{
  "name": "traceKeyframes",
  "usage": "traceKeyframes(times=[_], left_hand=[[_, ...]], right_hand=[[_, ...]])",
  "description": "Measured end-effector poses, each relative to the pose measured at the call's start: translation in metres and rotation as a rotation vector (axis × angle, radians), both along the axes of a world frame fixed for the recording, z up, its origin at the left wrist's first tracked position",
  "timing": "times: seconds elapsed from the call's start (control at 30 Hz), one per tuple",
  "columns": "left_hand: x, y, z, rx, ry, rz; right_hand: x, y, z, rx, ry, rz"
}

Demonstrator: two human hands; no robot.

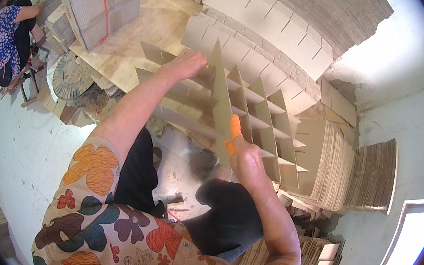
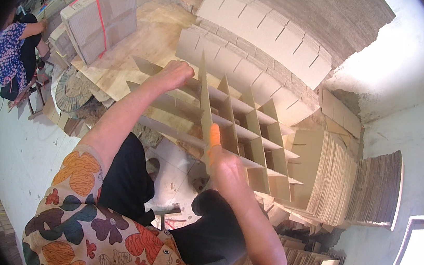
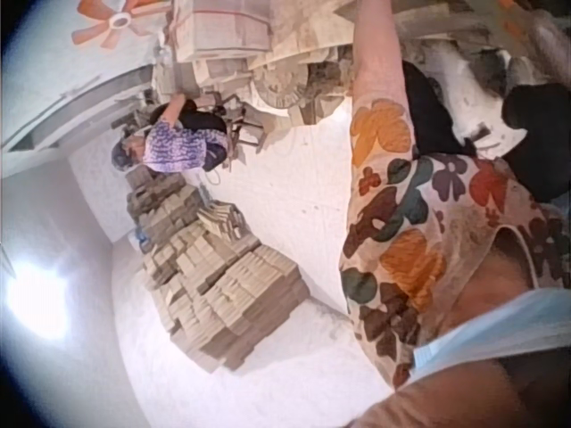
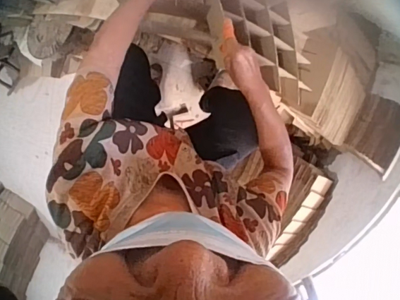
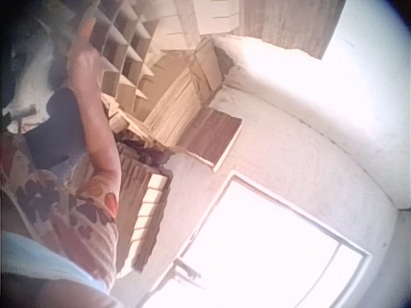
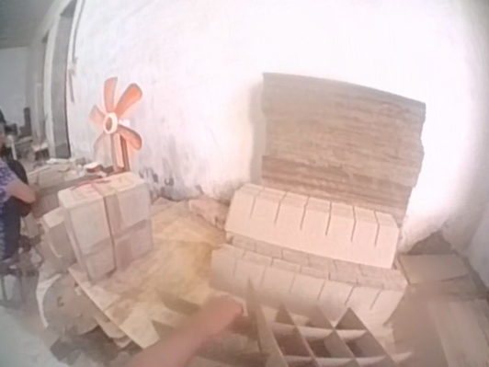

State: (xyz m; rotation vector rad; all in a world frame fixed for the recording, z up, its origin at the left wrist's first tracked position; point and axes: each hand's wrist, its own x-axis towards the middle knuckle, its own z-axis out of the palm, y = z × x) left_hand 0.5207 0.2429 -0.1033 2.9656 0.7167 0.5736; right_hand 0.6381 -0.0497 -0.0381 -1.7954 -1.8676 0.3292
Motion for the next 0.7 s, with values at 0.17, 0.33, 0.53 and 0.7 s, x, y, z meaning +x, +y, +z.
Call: traceKeyframes(times=[0.17,0.33,0.53,0.7], left_hand=[[0.003,-0.001,-0.005,-0.005,0.028,-0.008],[0.002,-0.004,0.007,-0.094,0.101,-0.029],[-0.017,-0.019,0.03,-0.285,-0.231,0.086],[-0.05,-0.073,0.043,-0.156,-0.187,-0.032]], right_hand=[[0.004,0.003,-0.018,-0.018,-0.072,0.048],[0.012,0.015,-0.037,-0.176,-0.216,0.074],[0.007,0.027,-0.015,-0.289,-0.239,-0.057],[0.086,0.006,-0.035,0.454,0.008,-0.452]])
